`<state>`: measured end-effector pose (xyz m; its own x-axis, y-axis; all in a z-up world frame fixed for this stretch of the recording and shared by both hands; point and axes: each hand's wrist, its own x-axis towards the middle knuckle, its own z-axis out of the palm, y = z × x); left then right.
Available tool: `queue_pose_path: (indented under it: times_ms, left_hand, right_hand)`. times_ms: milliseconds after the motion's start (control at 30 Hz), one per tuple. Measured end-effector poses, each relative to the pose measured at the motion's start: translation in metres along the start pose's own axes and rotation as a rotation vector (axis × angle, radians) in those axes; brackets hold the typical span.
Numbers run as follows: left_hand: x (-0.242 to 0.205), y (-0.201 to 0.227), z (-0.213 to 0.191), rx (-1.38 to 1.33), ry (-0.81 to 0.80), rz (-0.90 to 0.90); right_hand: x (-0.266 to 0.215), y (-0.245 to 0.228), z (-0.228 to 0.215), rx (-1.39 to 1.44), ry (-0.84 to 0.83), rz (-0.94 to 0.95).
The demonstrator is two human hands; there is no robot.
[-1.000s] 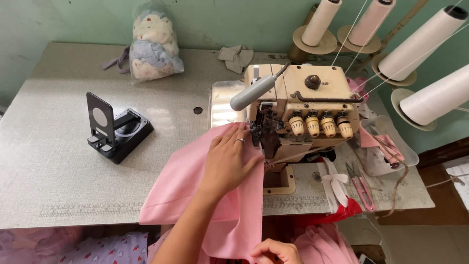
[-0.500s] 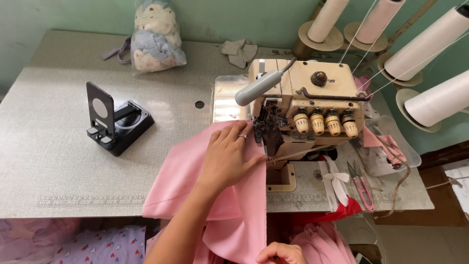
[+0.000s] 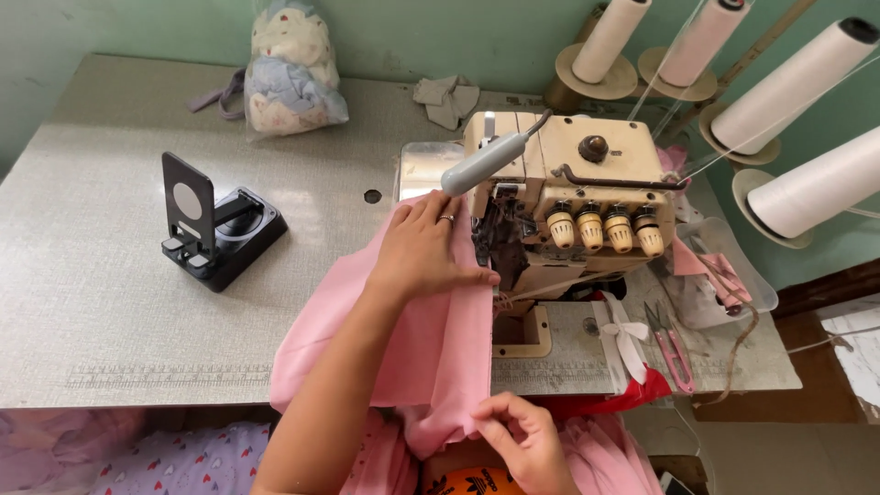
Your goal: Inspecting and unfolding small pink fabric pieces at a sewing workstation
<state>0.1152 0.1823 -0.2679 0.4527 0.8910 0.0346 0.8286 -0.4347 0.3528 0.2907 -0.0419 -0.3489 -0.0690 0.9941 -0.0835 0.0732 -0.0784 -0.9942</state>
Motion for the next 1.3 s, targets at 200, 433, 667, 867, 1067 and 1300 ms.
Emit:
queue_pose_path:
  times_ms: [200, 433, 667, 867, 1067, 1300]
  left_hand:
    - [-0.044, -0.005, 0.013, -0.115, 0.134, 0.125]
    - [-0.165, 0.042, 0.144, -0.207, 0.571, 0.386]
    - [-0.169, -0.01, 0.092, -0.094, 0.883, 0.431]
    - [-0.16, -0.039, 0.028, 0.367, 0.699, 0.793]
    - [-0.12, -0.058, 0.011, 0.559, 0.564, 0.846]
    - [-0.054, -0.076, -0.001, 0.628, 0.567, 0.823]
  right_hand:
    - [0.001, -0.013, 0.001, -0.007, 0.057, -0.012]
    - [-0.004, -0.014, -0.001, 0.339, 0.115, 0.01]
    - [-0.005, -0.004, -0.027, 0.381, 0.172, -0.164]
    - [0.003, 0.011, -0.01, 0.065, 0.201, 0.076]
    - [0.041, -0.003, -0.003, 0.057, 0.197, -0.094]
    - [0.097, -0.038, 0.005, -0.163, 0.316, -0.226]
